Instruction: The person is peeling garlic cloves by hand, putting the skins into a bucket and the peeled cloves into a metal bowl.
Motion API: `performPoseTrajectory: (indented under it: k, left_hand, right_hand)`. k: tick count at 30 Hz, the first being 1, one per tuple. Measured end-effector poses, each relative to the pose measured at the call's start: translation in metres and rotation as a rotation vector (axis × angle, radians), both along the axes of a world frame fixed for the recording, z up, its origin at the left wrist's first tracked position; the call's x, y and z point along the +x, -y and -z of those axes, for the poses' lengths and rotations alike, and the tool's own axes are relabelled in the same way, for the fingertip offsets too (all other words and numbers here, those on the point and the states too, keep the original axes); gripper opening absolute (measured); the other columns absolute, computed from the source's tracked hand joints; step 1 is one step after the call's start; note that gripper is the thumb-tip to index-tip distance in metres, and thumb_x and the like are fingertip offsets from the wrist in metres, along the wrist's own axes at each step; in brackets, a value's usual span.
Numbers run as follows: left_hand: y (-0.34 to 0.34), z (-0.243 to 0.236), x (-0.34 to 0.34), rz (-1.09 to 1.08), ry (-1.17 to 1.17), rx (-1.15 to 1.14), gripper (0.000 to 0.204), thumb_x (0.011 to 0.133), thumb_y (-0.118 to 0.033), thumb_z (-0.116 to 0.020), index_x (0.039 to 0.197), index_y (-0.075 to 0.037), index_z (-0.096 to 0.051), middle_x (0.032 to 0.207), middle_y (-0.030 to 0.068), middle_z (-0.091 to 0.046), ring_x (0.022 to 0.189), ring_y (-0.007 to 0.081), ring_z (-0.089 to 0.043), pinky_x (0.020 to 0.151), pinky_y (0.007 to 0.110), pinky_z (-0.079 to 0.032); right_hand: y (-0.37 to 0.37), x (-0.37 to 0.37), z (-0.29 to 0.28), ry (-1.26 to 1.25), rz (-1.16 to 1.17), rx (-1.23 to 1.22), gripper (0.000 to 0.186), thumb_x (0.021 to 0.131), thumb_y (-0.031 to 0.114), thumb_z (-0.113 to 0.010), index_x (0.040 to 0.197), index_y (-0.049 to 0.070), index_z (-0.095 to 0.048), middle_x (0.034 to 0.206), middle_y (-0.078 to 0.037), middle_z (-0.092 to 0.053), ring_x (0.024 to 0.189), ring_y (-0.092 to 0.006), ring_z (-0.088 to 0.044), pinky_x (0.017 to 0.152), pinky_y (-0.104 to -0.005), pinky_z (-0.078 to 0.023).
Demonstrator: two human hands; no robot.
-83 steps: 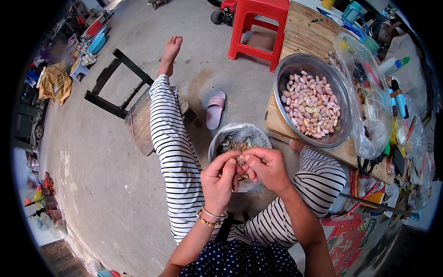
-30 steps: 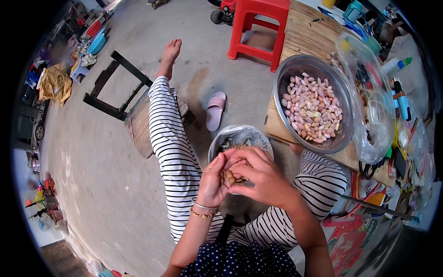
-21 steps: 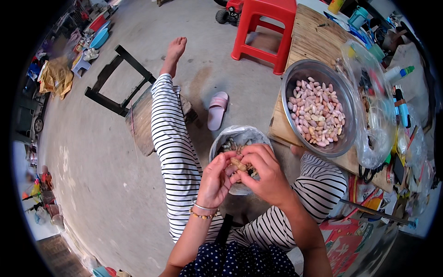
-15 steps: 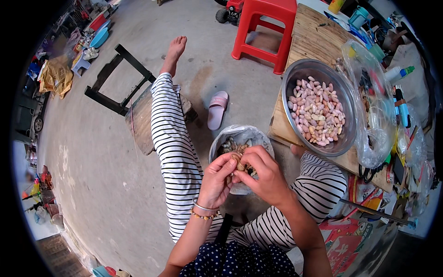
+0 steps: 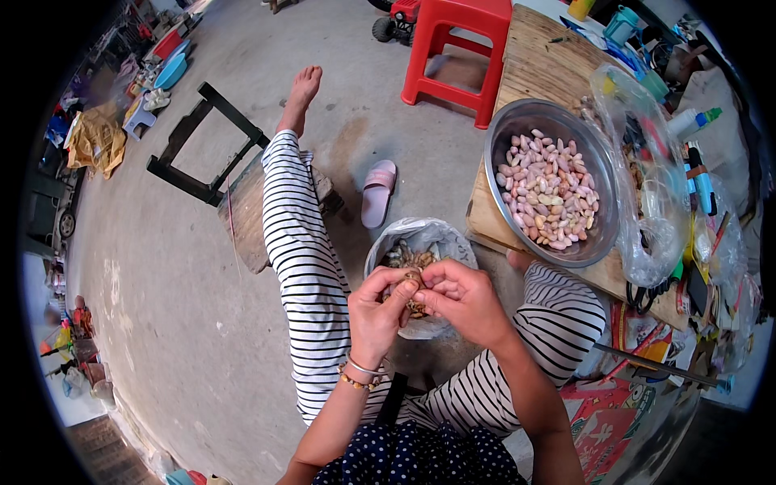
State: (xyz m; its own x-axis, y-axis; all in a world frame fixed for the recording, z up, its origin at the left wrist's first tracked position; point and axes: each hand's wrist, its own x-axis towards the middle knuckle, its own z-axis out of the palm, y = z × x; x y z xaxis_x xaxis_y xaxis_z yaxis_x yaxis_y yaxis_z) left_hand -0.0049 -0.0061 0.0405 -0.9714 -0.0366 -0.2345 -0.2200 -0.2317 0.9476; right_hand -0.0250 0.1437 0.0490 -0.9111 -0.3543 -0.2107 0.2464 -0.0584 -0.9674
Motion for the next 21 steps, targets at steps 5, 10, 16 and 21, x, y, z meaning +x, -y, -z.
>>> performPoseTrajectory:
  k: [5,10,16,21]
  left_hand:
    - [0.002,-0.004,-0.002,0.054,-0.026,-0.007,0.011,0.088,-0.006,-0.058,0.091,0.003,-0.062,0.079,0.0014,-0.053,0.053,0.0049,-0.046,0.042,0.017,-0.036]
    - [-0.004,-0.004,-0.001,-0.028,-0.075,-0.001,0.010,0.088,-0.005,-0.056,0.088,0.004,-0.061,0.077,0.0015,-0.050,0.054,0.0058,-0.047,0.043,0.018,-0.036]
    - [-0.013,-0.005,-0.002,-0.134,-0.036,0.203,0.014,0.091,-0.006,-0.052,0.088,0.005,-0.059,0.073,0.0017,-0.049,0.051,0.0063,-0.041,0.047,0.019,-0.036]
    - [-0.013,-0.009,-0.001,-0.157,0.085,0.373,0.016,0.093,-0.011,-0.050,0.092,0.002,-0.058,0.061,-0.0011,-0.043,0.050,0.0069,-0.039,0.047,0.019,-0.035]
  right_hand:
    - [-0.002,0.000,0.000,0.035,-0.031,0.019,0.012,0.084,0.001,-0.060,0.096,-0.001,-0.056,0.078,-0.002,-0.060,0.066,-0.0046,-0.056,0.057,-0.0172,-0.045]
    - [0.007,0.002,-0.003,0.010,0.018,-0.054,0.011,0.086,0.001,-0.058,0.095,-0.003,-0.058,0.075,-0.003,-0.061,0.062,-0.0059,-0.056,0.054,-0.0179,-0.045]
    - [0.007,0.001,-0.004,0.096,0.033,-0.238,0.013,0.088,0.002,-0.055,0.097,-0.006,-0.058,0.074,-0.006,-0.061,0.064,-0.0073,-0.058,0.058,-0.0189,-0.047]
    - [0.006,-0.001,-0.006,0.125,0.027,-0.274,0.017,0.088,0.005,-0.056,0.100,-0.007,-0.058,0.076,-0.006,-0.061,0.065,-0.0072,-0.057,0.059,-0.0192,-0.047]
